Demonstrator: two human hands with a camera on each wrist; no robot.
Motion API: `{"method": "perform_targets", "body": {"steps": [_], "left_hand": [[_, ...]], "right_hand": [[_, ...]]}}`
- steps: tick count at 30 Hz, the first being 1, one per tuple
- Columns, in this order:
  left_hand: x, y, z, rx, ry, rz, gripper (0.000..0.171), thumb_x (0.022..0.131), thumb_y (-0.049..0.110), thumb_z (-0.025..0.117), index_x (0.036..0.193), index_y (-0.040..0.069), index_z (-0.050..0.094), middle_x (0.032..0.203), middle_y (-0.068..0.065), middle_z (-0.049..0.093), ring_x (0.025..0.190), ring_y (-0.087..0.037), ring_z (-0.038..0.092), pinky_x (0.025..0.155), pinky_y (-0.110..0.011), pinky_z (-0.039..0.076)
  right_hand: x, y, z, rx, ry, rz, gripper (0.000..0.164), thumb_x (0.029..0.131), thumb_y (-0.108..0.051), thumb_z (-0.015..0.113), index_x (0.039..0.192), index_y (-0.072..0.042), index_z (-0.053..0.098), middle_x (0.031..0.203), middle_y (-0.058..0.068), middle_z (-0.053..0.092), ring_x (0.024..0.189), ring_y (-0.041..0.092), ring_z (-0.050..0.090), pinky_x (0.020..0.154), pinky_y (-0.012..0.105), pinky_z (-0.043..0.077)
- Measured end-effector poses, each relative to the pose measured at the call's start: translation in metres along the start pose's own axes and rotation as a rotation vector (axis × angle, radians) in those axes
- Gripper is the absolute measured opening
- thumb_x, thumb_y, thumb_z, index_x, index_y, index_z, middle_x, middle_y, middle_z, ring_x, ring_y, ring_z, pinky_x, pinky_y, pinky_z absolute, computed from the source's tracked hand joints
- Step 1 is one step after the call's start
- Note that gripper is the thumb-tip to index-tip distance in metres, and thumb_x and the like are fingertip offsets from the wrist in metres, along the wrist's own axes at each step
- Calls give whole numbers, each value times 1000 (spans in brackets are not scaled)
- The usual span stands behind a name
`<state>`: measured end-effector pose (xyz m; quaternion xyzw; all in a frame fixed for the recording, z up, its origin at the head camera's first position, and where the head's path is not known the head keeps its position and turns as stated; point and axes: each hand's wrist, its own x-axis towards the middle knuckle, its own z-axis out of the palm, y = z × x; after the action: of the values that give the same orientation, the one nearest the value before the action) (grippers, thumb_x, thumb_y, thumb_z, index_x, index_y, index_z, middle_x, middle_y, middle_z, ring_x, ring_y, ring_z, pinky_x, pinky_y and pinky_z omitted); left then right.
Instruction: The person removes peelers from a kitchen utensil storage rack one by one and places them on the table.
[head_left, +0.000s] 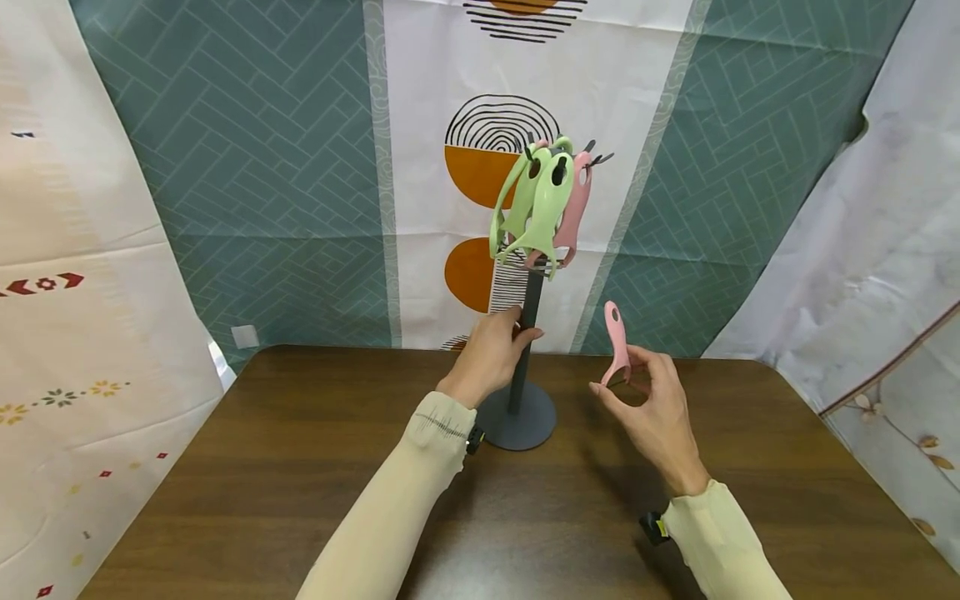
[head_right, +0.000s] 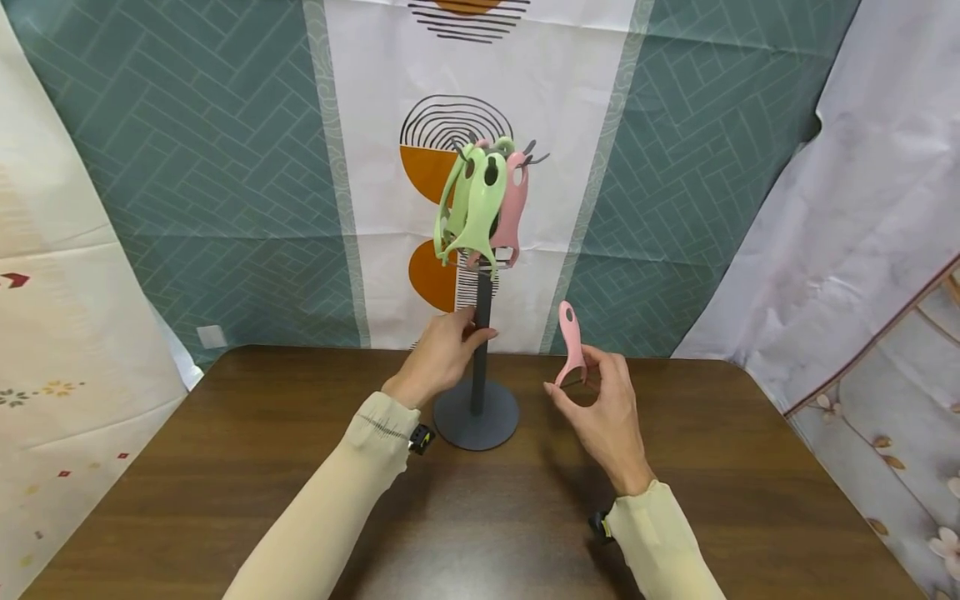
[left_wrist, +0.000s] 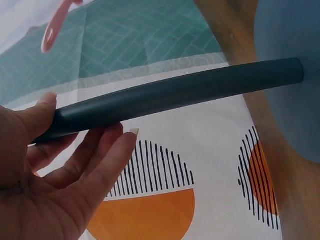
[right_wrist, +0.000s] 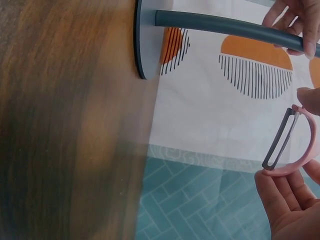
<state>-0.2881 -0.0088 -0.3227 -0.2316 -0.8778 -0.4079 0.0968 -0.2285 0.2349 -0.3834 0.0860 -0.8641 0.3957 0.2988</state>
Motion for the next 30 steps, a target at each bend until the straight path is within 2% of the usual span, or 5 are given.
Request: {"method": "perform_targets", "body": {"steps": [6, 10, 18, 27, 30], "left_hand": [[1, -3, -2, -63, -5, -4, 21, 102, 28, 64, 95, 9, 63, 85, -10, 69, 68, -17, 57, 58, -24, 43], [1, -3, -2, -69, 0, -13, 19, 101, 28, 65, 96, 10, 66, 91, -8, 72, 74, -16, 61, 61, -24, 47], [2, -3, -1, -90, 8, -17, 18, 101, 26, 66, 98, 8, 69, 91, -7, 72, 81, -18, 67, 66, -26, 51], [4, 0, -5, -71, -24, -51, 22, 100, 27, 67, 97, 6, 71, 84, -11, 70, 69, -17, 58, 60, -25, 46], [5, 1, -5, -68, -26, -46, 21, 101, 27, 66, 98, 6, 71, 84, -11, 70, 69, -16, 58, 59, -25, 45]], "right_hand": [[-1, 1, 2, -29, 3, 15, 61, 80, -23, 90, 130, -6, 60, 114, 11, 56, 100, 18, 52, 89, 7, 46], [-1, 0, 3, -48, 10, 31, 60, 79, -24, 90, 129, -7, 60, 112, 11, 57, 100, 18, 51, 88, 12, 47], [-3, 2, 5, -84, 10, 34, 57, 79, -24, 90, 125, -6, 61, 105, 10, 56, 97, 16, 49, 85, 18, 46], [-8, 10, 5, -139, -19, 67, 55, 80, -26, 89, 122, -4, 62, 102, 11, 55, 96, 23, 51, 81, 32, 44], [-9, 12, 7, -150, -35, 75, 54, 81, -28, 88, 122, -3, 62, 102, 10, 55, 95, 22, 50, 80, 29, 42]]}}
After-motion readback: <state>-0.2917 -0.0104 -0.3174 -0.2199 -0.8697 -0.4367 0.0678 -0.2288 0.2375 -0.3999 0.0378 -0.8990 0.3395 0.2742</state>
